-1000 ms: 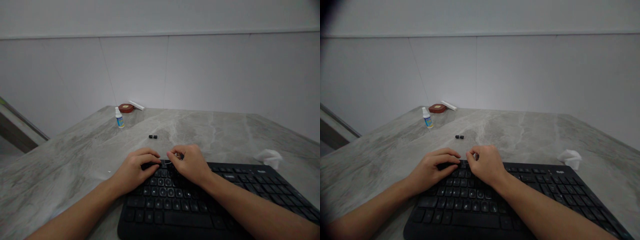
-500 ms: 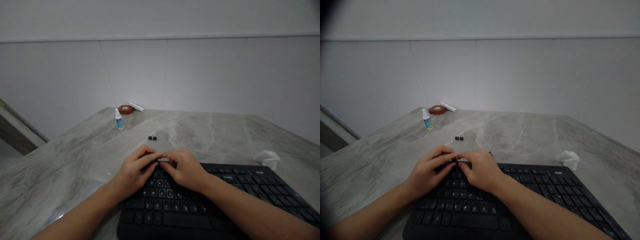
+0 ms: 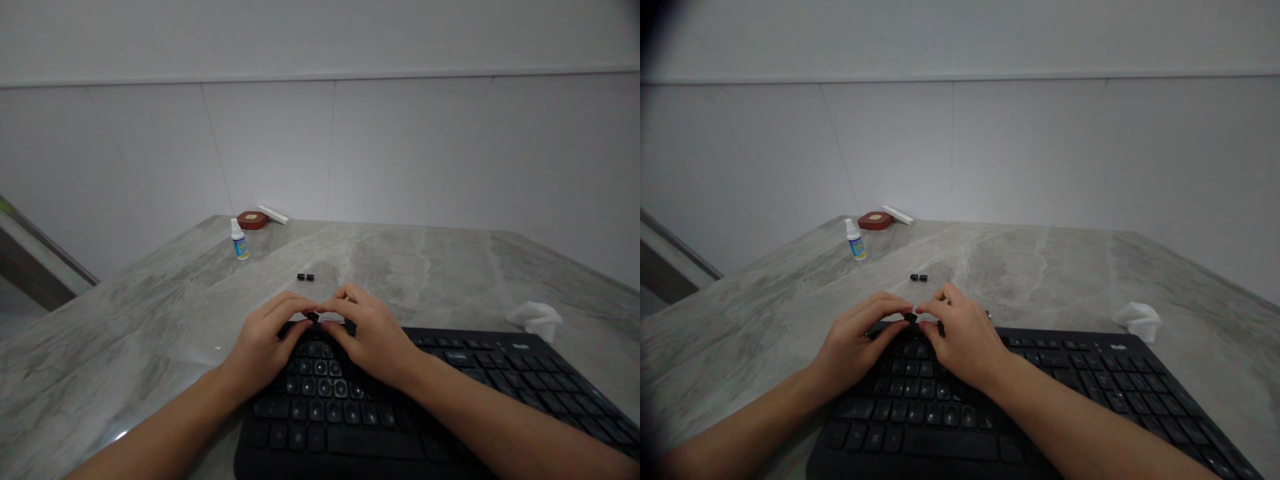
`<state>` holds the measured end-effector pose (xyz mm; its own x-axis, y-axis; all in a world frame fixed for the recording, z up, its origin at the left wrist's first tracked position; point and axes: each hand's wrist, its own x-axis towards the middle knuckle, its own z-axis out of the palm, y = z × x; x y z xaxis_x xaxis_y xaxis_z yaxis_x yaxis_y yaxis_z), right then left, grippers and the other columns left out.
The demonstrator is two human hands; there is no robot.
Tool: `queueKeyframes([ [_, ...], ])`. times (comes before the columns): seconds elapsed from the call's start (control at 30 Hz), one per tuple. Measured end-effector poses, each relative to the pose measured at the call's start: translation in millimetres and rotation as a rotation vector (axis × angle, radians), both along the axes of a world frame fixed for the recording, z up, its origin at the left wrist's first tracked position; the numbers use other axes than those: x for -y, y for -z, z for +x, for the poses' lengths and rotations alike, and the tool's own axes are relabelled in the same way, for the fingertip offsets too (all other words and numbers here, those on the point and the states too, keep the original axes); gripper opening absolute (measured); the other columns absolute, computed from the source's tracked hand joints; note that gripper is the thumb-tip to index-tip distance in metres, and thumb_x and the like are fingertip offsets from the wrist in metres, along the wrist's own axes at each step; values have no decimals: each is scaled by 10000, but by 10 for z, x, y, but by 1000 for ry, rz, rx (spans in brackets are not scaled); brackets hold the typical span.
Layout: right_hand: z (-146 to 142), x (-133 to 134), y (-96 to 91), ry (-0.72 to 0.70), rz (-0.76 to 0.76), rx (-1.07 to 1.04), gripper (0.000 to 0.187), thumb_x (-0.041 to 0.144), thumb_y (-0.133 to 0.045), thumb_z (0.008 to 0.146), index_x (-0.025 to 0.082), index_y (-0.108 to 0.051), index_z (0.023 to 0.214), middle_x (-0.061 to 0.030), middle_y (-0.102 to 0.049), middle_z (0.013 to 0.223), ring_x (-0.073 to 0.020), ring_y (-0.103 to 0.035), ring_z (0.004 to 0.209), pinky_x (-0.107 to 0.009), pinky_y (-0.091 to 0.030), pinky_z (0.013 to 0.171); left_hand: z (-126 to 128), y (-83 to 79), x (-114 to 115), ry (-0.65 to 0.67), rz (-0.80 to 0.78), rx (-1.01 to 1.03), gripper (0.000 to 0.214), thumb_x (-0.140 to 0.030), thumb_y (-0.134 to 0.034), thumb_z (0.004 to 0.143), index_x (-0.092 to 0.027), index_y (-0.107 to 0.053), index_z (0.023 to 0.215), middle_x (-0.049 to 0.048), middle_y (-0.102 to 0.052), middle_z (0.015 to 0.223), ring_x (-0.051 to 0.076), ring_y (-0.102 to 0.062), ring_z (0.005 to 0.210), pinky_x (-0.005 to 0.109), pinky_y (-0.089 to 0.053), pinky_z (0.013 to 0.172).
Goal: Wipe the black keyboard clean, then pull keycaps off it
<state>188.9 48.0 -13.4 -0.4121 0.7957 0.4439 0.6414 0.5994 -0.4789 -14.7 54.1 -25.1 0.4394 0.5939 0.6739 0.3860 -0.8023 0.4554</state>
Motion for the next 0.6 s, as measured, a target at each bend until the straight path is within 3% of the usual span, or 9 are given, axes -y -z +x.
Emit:
queueKeyframes([
  [0.3, 3, 2, -19, -61, 29, 13, 66, 206, -665, 873, 187, -711, 916, -34, -654, 852, -171, -603, 778, -302, -464, 719, 8, -17, 3, 36, 15, 4, 225, -69, -584, 918, -204, -632, 1092, 36, -656, 991, 163, -643, 916, 301, -552, 814],
  [0.5, 12, 9, -8, -60, 53, 19, 83, 207, -659, 869, 191, -722, 920, -22, -642, 804, -162, -596, 738, -290, -457, 686, 10, -27, 12, 55, 0, -3, 230, -76, -568, 923, -204, -637, 1101, 36, -650, 988, 164, -641, 917, 303, -554, 816],
  [0.6, 30, -24, 12, 11, 84, 38, 152, 207, -672, 855, 219, -745, 988, -34, -643, 865, -164, -595, 744, -301, -464, 697, 10, -13, 14, 43, -53, -26, 256, -83, -585, 903, -200, -622, 1128, 43, -636, 1027, 171, -632, 947, 322, -549, 844],
])
